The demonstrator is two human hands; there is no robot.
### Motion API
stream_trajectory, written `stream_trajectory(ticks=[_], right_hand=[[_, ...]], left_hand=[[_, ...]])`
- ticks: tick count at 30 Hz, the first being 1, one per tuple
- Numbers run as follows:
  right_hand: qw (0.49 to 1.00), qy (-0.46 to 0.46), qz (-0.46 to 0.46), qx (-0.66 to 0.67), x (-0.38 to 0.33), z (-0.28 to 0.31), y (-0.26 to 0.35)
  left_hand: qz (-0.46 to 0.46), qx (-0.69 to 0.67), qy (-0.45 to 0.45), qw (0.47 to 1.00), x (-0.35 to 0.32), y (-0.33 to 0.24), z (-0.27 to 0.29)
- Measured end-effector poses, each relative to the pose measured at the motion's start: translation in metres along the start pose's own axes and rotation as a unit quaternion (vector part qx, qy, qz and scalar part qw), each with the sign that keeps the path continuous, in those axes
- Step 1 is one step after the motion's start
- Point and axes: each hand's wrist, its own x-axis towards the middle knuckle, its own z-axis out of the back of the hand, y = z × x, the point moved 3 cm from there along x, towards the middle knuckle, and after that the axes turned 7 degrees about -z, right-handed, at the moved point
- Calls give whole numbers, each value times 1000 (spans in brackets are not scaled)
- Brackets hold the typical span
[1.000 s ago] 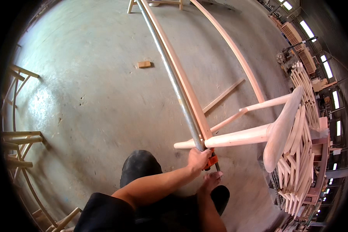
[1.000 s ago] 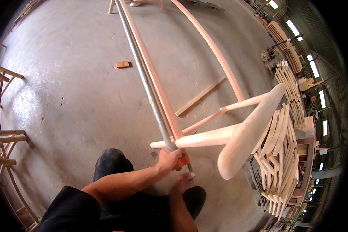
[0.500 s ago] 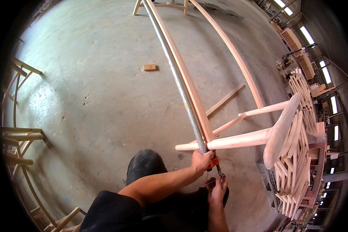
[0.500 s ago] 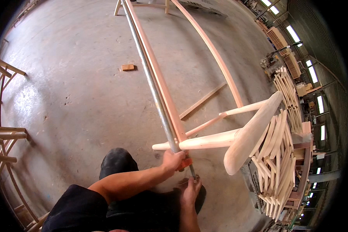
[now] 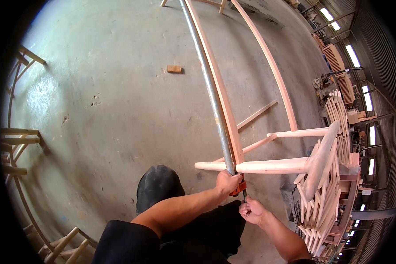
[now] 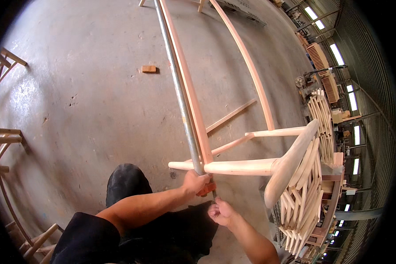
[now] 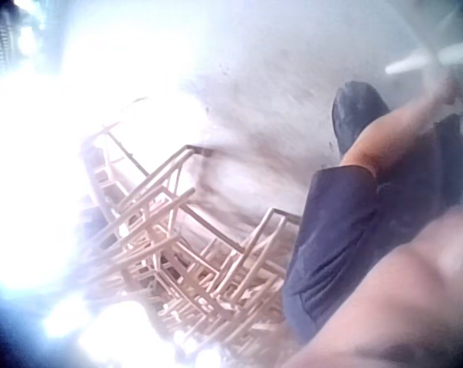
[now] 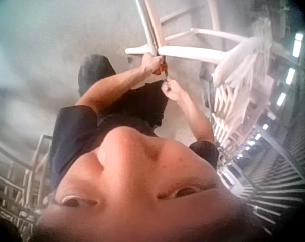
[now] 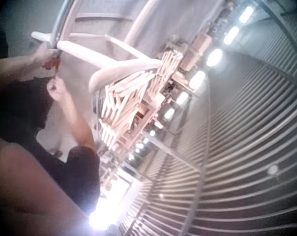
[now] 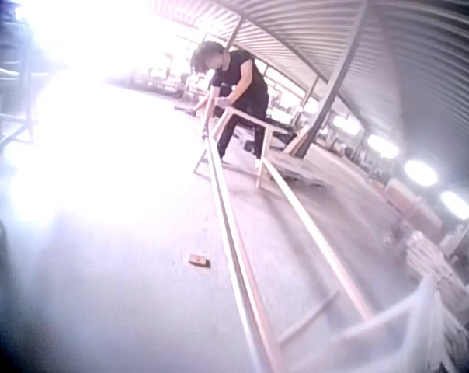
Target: The person assembles a wooden chair frame by inserting a curved wooden piece into the frame and securing it with a hammer. They then use a clamp to hold the piece in place while tightening it with a screwdriver.
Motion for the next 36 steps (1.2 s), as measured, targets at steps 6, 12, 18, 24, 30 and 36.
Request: stream_trajectory(ticks=[6, 12, 18, 24, 30, 36], right_hand=[[971, 38, 230, 51, 11, 10, -32], [532, -344, 665, -395, -8, -14, -82], [411, -353, 760, -358, -11, -41, -50], [415, -372, 757, -341, -5, -42, -44], [698, -210, 647, -224, 16, -1, -13], [968, -50, 235, -71, 45, 36, 37]], left_hand=[[-3, -42, -3, 999, -10, -28, 3], [16, -60, -4, 998, -11, -28, 3], [-2, -36, 9, 999, -26, -53, -7], [17, 4, 3, 1000, -29, -58, -3], [20, -34, 26, 999, -24, -52, 5], [29, -74, 6, 997, -29, -50, 0]])
